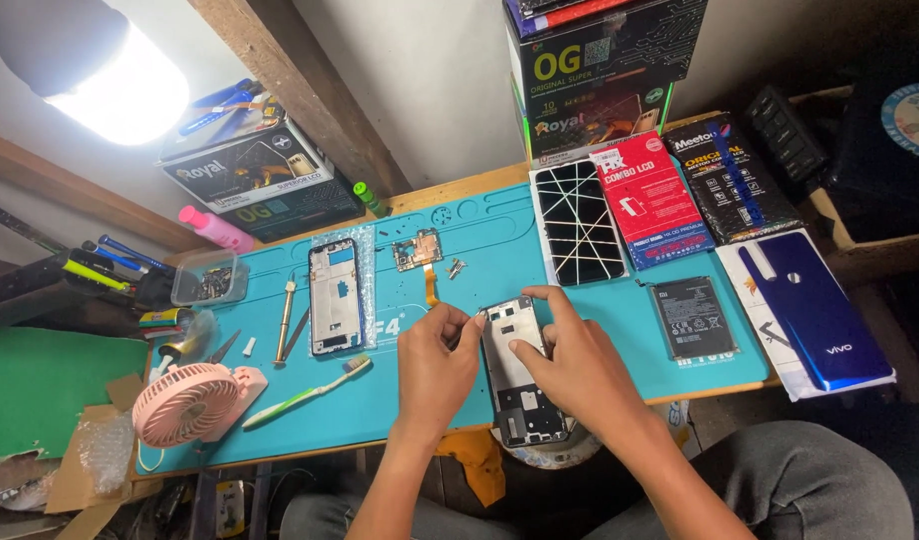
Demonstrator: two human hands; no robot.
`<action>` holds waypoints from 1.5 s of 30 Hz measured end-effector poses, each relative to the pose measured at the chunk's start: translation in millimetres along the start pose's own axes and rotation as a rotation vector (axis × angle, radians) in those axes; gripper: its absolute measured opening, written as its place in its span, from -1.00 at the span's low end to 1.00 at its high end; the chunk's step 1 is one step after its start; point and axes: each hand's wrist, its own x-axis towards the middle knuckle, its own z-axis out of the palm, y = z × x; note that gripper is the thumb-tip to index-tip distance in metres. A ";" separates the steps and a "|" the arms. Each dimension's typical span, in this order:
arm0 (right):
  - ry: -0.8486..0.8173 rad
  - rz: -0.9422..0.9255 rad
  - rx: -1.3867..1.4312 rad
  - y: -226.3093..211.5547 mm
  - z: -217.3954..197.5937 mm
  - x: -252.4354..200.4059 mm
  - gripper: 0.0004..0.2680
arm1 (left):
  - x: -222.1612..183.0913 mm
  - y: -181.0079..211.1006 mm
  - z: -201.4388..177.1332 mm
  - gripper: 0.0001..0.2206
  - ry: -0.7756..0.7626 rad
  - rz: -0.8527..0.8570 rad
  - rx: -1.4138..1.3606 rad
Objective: Cleaning and preparing the internal chassis of a mobile phone for repair using a brush
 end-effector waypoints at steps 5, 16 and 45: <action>0.026 -0.024 0.031 1.6 1.0 -0.7 -0.56 | -3.0 -5.1 -3.0 -0.85 -0.013 -0.004 -0.027; 0.166 -0.150 0.174 9.8 19.6 3.8 -0.60 | -26.4 -4.6 -14.6 -0.85 -0.056 -0.065 0.003; 0.144 -0.077 0.152 8.6 21.8 0.2 -0.58 | -86.6 -7.2 -20.8 -0.74 -0.118 -0.073 0.180</action>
